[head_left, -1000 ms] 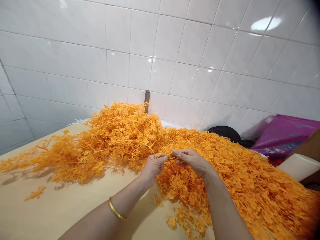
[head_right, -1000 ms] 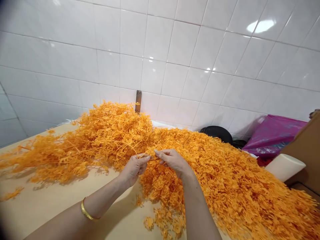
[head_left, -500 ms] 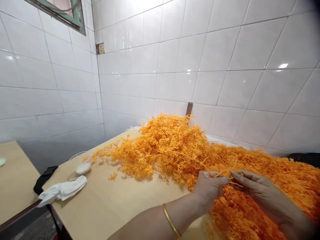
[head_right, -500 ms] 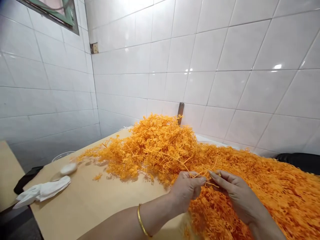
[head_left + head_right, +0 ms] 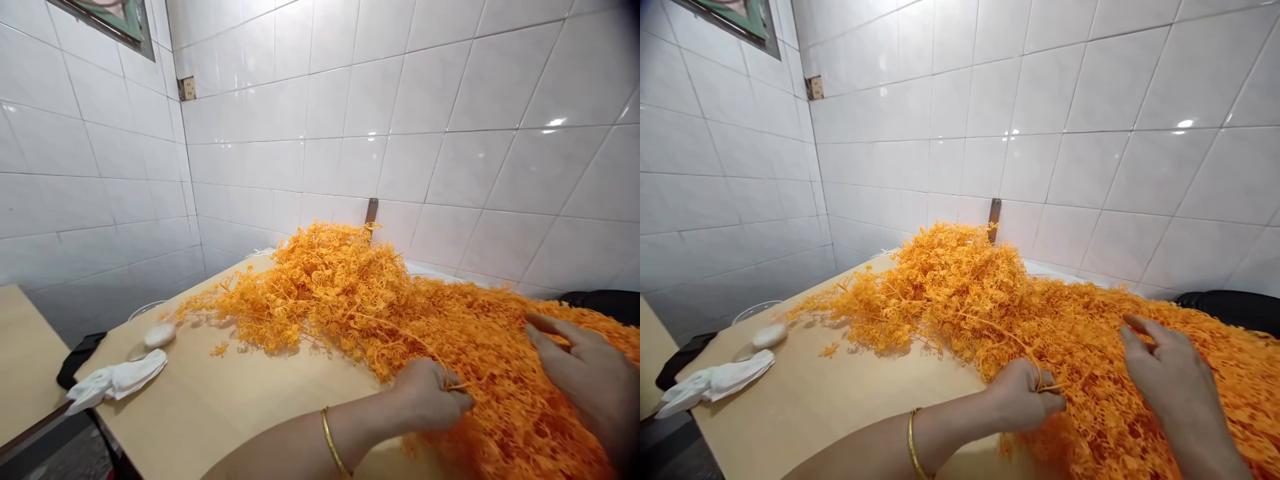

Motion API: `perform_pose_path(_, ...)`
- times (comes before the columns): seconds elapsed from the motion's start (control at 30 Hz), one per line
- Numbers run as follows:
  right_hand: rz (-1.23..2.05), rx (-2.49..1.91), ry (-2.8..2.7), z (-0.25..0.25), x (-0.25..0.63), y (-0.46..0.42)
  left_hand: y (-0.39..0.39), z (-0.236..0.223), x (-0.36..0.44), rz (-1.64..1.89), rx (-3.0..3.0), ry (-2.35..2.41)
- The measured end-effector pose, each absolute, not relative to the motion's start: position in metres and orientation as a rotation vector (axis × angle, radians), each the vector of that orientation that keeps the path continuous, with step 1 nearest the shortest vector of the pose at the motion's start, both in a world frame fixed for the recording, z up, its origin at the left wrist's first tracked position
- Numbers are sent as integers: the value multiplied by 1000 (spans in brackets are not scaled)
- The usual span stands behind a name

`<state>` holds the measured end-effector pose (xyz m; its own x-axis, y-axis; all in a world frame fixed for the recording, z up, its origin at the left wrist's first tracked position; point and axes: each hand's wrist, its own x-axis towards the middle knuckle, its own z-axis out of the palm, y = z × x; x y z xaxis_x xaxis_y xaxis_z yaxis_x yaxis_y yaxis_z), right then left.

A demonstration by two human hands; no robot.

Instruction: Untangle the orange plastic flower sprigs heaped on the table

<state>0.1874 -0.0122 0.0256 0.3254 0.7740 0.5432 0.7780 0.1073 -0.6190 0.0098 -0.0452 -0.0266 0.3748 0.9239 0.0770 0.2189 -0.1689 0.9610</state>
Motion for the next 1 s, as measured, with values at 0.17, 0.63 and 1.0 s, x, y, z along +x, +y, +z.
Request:
perform_pose_path(0.17, 144, -1454, -1782, 27, 132, -33, -43, -43, 15, 875, 2091, 1120)
perform_pose_path(0.63, 165, -1286, -2050, 51, 114, -61, -51, -16, 5, 1159, 2036, 1020)
perform_pose_path(1.0, 71, -1102, -1191, 59, 150, -56, -63, 3, -2, 989, 2063, 867)
